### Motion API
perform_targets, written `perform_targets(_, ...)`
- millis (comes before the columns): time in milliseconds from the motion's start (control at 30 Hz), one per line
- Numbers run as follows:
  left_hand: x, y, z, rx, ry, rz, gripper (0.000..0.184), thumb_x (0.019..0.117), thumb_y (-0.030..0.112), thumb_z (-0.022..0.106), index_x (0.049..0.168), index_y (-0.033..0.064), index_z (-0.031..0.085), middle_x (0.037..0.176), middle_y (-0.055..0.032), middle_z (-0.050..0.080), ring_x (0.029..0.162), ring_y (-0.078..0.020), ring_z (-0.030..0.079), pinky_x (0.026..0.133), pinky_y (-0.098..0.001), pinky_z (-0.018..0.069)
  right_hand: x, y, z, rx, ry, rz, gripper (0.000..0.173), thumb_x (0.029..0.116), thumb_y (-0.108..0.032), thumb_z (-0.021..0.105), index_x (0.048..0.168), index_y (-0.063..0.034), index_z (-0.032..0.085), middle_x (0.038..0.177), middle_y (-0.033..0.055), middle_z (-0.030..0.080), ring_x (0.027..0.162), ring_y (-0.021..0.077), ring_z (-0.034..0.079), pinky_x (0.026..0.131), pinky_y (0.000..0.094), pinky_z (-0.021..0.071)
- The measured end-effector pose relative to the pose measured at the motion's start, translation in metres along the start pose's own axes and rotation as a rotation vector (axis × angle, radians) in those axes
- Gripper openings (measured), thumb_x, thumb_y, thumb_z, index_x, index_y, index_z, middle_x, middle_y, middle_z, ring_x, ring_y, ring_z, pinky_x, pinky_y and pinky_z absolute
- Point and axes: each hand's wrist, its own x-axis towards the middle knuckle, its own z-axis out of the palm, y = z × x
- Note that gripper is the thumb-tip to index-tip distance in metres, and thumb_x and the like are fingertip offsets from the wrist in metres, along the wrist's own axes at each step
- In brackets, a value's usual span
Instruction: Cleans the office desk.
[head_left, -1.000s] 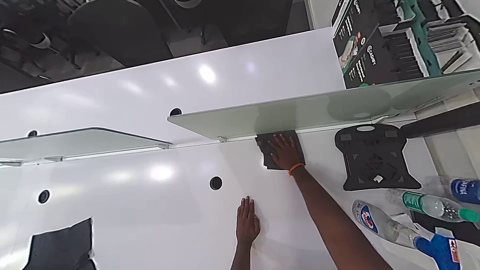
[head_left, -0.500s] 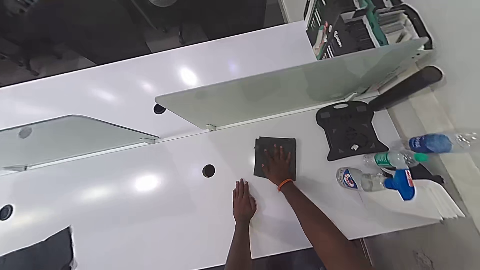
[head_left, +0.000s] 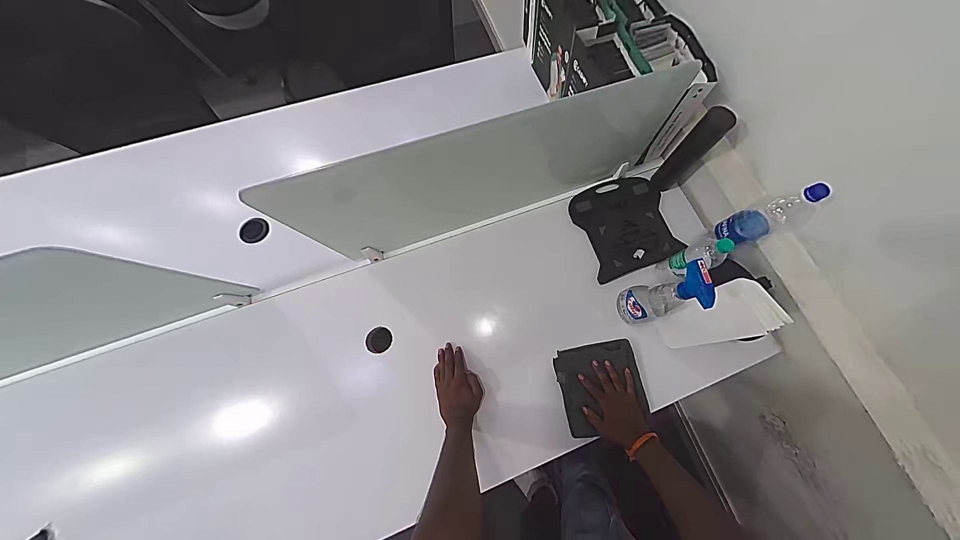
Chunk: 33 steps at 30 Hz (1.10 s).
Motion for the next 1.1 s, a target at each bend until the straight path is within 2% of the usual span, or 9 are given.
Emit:
perform_targets(100,0.000,0.001,-0.001,0.002,-0.007,-0.012,0.064,0.0930,0.029,0.030,0.150,0.0044,0.049,0.162,-0.0168,0.039,0.152,-0.0361,0.032,0.122,-0.0518,0.0263,0.003,0.007,-0.007,-0.011,-0.041,-0.041,0.069,0.0913,-0.071,0.044,0.155,-0.0456,0.039,0.170,0.0029,0.025,0.157,0.0361,0.017,0.118,0.0748,0.0085)
perform_targets(200,-0.001,0.003,-0.001,0.010,-0.010,-0.029,0.065,0.0923,0.029,0.031,0.149,0.0049,0.050,0.161,-0.0163,0.040,0.152,-0.0352,0.033,0.121,-0.0522,0.0276,0.030,0.005,-0.015,-0.038,-0.045,-0.093,0.073,0.0885,-0.075,0.045,0.155,-0.0460,0.039,0.170,0.0041,0.024,0.157,0.0373,0.017,0.117,0.0759,0.0082)
perform_targets(333,0.000,0.003,0.002,0.014,0.006,-0.038,0.064,0.0940,0.031,0.030,0.149,0.0062,0.051,0.161,-0.0155,0.040,0.151,-0.0339,0.033,0.121,-0.0514,0.0284,0.112,-0.012,-0.030,-0.043,-0.011,-0.152,0.074,0.0863,-0.077,0.046,0.154,-0.0476,0.040,0.170,0.0024,0.026,0.157,0.0362,0.016,0.117,0.0753,0.0078)
perform_targets(533,0.001,0.003,0.002,0.024,-0.016,-0.049,0.063,0.0933,0.030,0.033,0.149,0.0074,0.051,0.161,-0.0141,0.040,0.151,-0.0332,0.034,0.121,-0.0513,0.0290,0.240,-0.033,-0.062,-0.016,0.033,-0.167,0.072,0.0890,-0.075,0.042,0.156,-0.0478,0.036,0.171,0.0009,0.023,0.158,0.0342,0.014,0.119,0.0737,0.0075)
perform_targets(733,0.000,0.004,0.001,-0.001,-0.022,-0.062,0.061,0.0948,0.028,0.034,0.150,0.0078,0.050,0.161,-0.0132,0.041,0.151,-0.0320,0.034,0.122,-0.0497,0.0286,0.313,-0.042,-0.080,-0.041,0.074,-0.131,0.073,0.0908,-0.076,0.038,0.157,-0.0469,0.034,0.171,0.0005,0.022,0.158,0.0339,0.012,0.118,0.0743,0.0061)
perform_targets(833,0.003,0.005,-0.006,-0.028,-0.050,-0.058,0.059,0.0963,0.027,0.035,0.150,0.0066,0.050,0.162,-0.0138,0.039,0.152,-0.0322,0.032,0.123,-0.0503,0.0273,0.317,-0.046,-0.082,-0.038,0.063,-0.102,0.072,0.0932,-0.074,0.035,0.159,-0.0455,0.030,0.172,0.0027,0.019,0.159,0.0346,0.010,0.119,0.0744,0.0051)
perform_targets(900,0.008,0.006,-0.017,-0.001,-0.151,-0.052,0.059,0.0978,0.029,0.034,0.151,0.0065,0.049,0.164,-0.0130,0.036,0.153,-0.0314,0.029,0.124,-0.0480,0.0263,0.303,-0.047,-0.080,-0.041,0.056,-0.098,0.071,0.0958,-0.070,0.032,0.161,-0.0436,0.026,0.172,0.0058,0.018,0.159,0.0368,0.010,0.119,0.0749,0.0053)
perform_targets(1000,0.001,0.008,-0.045,0.085,-0.293,-0.078,0.058,0.1017,0.033,0.033,0.150,0.0051,0.049,0.163,-0.0128,0.037,0.154,-0.0327,0.029,0.123,-0.0488,0.0266,0.253,-0.055,-0.065,-0.033,0.076,-0.150,0.072,0.0967,-0.067,0.036,0.162,-0.0378,0.029,0.172,0.0106,0.018,0.158,0.0400,0.011,0.118,0.0760,0.0058)
perform_targets(1100,-0.041,0.015,-0.075,0.136,-0.380,-0.174,0.054,0.1038,0.033,0.036,0.149,0.0068,0.051,0.165,-0.0102,0.034,0.156,-0.0314,0.023,0.124,-0.0513,0.0233,0.182,-0.058,-0.043,-0.061,0.078,-0.203,0.072,0.0962,-0.068,0.036,0.161,-0.0375,0.031,0.171,0.0106,0.021,0.157,0.0403,0.014,0.118,0.0759,0.0081)
